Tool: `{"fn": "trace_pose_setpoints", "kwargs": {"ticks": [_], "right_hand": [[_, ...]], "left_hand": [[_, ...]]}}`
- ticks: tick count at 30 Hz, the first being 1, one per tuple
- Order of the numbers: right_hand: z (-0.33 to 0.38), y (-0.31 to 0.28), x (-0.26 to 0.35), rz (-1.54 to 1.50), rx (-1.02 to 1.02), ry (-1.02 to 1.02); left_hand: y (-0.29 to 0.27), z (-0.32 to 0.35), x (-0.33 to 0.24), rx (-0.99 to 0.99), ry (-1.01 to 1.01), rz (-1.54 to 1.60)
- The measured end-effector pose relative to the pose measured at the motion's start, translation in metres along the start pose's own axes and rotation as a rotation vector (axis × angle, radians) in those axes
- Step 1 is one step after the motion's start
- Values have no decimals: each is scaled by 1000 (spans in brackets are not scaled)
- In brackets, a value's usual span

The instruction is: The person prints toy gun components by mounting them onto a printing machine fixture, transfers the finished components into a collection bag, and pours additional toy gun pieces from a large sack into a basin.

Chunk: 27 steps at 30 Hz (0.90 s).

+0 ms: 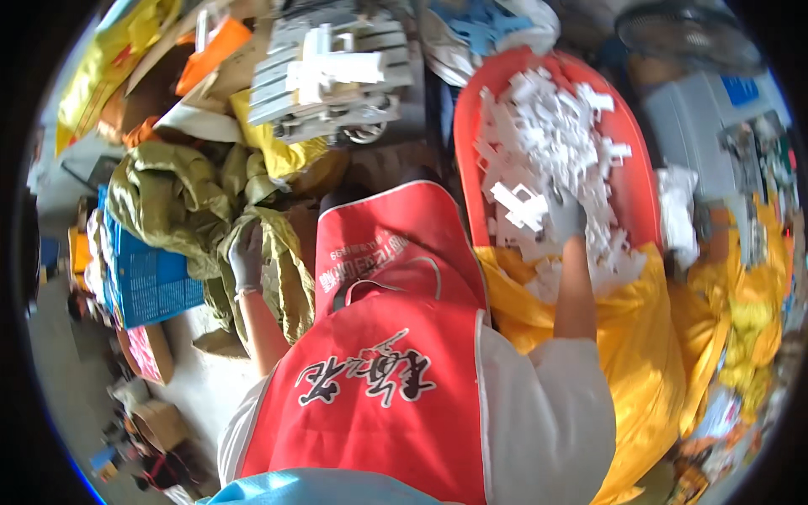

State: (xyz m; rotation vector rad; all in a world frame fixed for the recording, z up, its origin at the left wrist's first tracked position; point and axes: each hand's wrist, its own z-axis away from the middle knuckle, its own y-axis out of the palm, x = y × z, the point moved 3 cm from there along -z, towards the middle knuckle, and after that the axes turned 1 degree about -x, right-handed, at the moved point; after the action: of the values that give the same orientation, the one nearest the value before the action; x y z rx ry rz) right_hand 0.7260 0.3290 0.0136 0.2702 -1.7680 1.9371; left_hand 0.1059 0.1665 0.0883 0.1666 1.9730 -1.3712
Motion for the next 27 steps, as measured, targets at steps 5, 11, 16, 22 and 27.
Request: {"fn": "trace_pose_setpoints", "kwargs": {"ticks": [5, 11, 16, 22, 27], "right_hand": [[-7, 1, -15, -235, -32, -114], [3, -22, 26, -710, -37, -213], [22, -39, 65, -706, 46, -135], [33, -51, 101, -294, -89, -498], [30, -43, 98, -917, 108, -222]], "left_hand": [[-11, -33, -25, -75, -35, 268], [-16, -79, -77, -142, 193, 444], [-25, -104, -134, -140, 312, 456], [-25, -124, -186, -174, 558, 253], [-11, -146, -211, 101, 579, 168]]}}
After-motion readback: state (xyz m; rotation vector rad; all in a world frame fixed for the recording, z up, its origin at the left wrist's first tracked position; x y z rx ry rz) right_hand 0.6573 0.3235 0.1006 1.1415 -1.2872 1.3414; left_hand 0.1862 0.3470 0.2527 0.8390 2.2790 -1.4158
